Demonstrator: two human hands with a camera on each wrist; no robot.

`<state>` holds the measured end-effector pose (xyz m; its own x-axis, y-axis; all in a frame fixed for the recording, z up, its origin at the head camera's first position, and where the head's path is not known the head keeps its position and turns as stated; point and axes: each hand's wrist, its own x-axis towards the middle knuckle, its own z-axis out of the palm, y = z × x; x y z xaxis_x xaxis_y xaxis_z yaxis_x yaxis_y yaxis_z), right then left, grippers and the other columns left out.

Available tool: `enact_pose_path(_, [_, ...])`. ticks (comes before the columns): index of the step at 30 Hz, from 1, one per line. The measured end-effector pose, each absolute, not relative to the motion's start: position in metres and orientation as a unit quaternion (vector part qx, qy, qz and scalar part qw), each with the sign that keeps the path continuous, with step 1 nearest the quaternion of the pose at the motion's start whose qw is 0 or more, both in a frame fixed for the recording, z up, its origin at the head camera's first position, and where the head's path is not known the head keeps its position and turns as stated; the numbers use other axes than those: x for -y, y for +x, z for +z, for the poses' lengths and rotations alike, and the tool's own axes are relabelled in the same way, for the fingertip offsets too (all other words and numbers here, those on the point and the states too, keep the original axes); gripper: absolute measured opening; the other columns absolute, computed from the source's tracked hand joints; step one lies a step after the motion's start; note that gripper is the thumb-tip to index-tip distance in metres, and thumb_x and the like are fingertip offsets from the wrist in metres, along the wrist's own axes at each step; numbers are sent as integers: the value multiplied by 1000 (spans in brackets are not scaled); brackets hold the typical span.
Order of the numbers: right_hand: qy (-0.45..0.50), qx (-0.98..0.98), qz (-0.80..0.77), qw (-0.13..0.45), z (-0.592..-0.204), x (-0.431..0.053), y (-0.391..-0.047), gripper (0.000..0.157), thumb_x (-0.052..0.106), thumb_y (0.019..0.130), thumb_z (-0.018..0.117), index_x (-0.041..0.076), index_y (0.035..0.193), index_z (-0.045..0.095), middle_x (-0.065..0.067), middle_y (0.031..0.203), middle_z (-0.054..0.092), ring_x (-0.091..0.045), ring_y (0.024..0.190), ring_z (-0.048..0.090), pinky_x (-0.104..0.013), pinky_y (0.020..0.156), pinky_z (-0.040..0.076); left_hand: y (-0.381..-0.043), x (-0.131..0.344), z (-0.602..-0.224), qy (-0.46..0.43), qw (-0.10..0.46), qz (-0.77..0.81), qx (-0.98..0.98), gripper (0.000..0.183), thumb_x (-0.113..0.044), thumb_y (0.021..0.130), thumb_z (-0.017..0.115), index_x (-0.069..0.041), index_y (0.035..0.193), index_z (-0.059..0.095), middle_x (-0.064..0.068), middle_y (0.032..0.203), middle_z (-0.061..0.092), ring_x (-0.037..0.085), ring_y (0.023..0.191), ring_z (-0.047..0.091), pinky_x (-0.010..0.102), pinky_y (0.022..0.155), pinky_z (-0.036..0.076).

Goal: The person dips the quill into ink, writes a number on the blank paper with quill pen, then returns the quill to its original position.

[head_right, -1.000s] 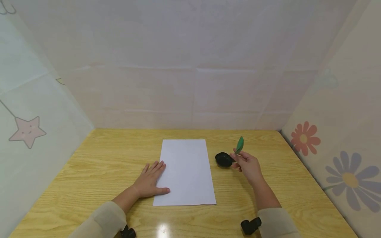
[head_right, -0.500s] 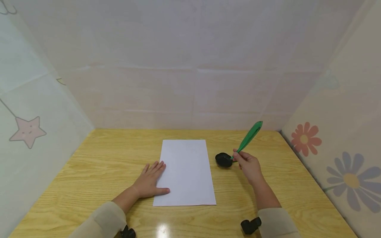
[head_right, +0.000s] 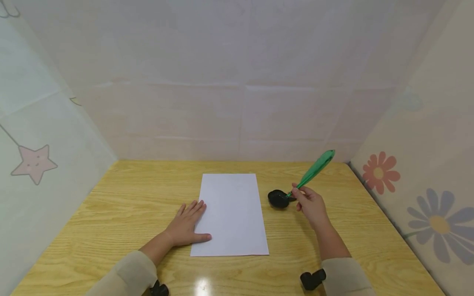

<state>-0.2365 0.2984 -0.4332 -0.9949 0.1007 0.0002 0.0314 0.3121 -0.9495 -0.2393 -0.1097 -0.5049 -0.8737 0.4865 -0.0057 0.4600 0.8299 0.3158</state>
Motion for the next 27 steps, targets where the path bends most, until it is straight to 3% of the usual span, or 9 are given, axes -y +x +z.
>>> enact_pose_path(13, [-54, 779, 624, 29, -435, -299, -241, 26, 36, 98, 59, 36, 123, 54, 22, 83, 71, -2, 50, 50, -19, 52, 44, -237, 109, -495, 253, 55, 151, -954, 107, -76, 81, 55, -6, 156, 23, 11, 165, 18, 31, 153, 13, 58, 122, 7])
enact_pose_path(20, [-57, 791, 608, 27, -440, -300, -244, 15, 32, 97, 62, 33, 110, 55, 25, 83, 71, -3, 53, 51, -20, 56, 46, -233, 107, -486, 245, 61, 142, -957, 104, -74, 82, 56, -7, 156, 24, 9, 164, 20, 30, 153, 14, 57, 122, 9])
enact_pose_path(27, [-48, 801, 596, 22, -442, -302, -246, 22, 34, 97, 61, 26, 116, 52, 24, 84, 70, -3, 54, 50, -23, 60, 47, -234, 108, -489, 251, 58, 153, -954, 105, -73, 82, 57, -6, 155, 25, 11, 164, 20, 32, 153, 15, 59, 121, 8])
